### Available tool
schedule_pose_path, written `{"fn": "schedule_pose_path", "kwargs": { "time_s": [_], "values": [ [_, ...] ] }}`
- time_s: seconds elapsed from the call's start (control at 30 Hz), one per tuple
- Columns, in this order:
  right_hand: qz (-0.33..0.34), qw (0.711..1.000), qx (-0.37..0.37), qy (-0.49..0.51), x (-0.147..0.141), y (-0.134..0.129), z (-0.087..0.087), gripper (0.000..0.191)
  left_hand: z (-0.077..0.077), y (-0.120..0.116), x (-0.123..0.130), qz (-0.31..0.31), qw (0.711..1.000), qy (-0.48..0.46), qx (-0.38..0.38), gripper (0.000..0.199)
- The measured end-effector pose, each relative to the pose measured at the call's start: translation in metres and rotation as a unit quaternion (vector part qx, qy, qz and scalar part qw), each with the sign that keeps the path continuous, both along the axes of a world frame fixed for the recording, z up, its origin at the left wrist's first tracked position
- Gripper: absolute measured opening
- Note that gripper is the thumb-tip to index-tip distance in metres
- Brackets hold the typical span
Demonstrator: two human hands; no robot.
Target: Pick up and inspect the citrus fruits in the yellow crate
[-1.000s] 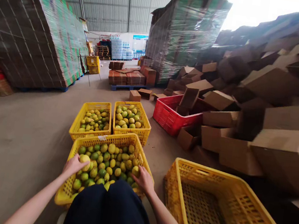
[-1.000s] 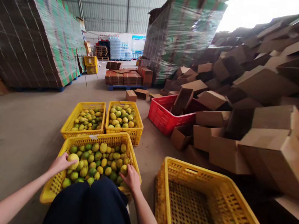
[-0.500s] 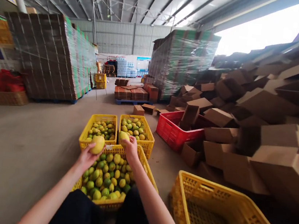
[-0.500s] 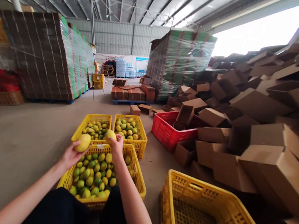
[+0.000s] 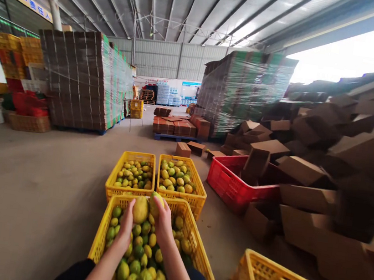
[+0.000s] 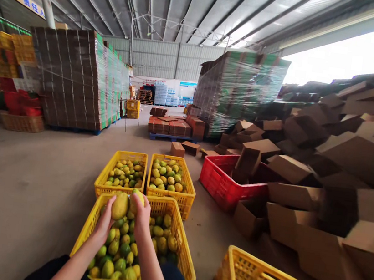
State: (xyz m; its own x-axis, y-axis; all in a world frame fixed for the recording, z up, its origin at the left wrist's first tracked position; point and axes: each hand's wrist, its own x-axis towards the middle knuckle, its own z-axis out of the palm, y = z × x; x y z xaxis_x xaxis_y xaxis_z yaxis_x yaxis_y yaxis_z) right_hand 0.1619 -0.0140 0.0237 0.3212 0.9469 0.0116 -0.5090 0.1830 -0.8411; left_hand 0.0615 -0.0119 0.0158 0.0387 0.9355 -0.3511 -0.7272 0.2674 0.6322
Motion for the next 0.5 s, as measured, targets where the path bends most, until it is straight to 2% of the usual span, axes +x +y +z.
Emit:
{"fn": "schedule_pose_path", "kwargs": {
  "time_s": [0.1, 0.17, 0.23, 0.37, 0.5],
  "values": [
    [-0.023, 1.000, 0.001, -0.015, -0.002, 0.000, 0.003, 0.039, -0.001, 0.002, 0.002, -0.023, 0.999, -0.004, -0.034, 0.022],
    [-0.040, 0.999, -0.008, -0.025, -0.002, -0.002, 0.004, 0.041, 0.003, 0.001, 0.001, -0.053, 0.996, -0.043, -0.050, 0.022],
    [-0.052, 0.998, -0.030, -0.026, -0.002, -0.002, 0.005, 0.041, 0.010, -0.001, -0.004, -0.049, 0.994, -0.074, -0.057, 0.019],
    [-0.094, 0.993, -0.052, -0.042, -0.001, -0.002, 0.010, 0.043, 0.024, -0.002, -0.022, -0.039, 0.994, -0.095, -0.019, 0.022],
    [-0.106, 0.992, -0.037, -0.061, -0.003, -0.001, 0.010, 0.040, 0.027, -0.001, -0.035, -0.041, 0.993, -0.111, -0.004, 0.026]
  ]
}}
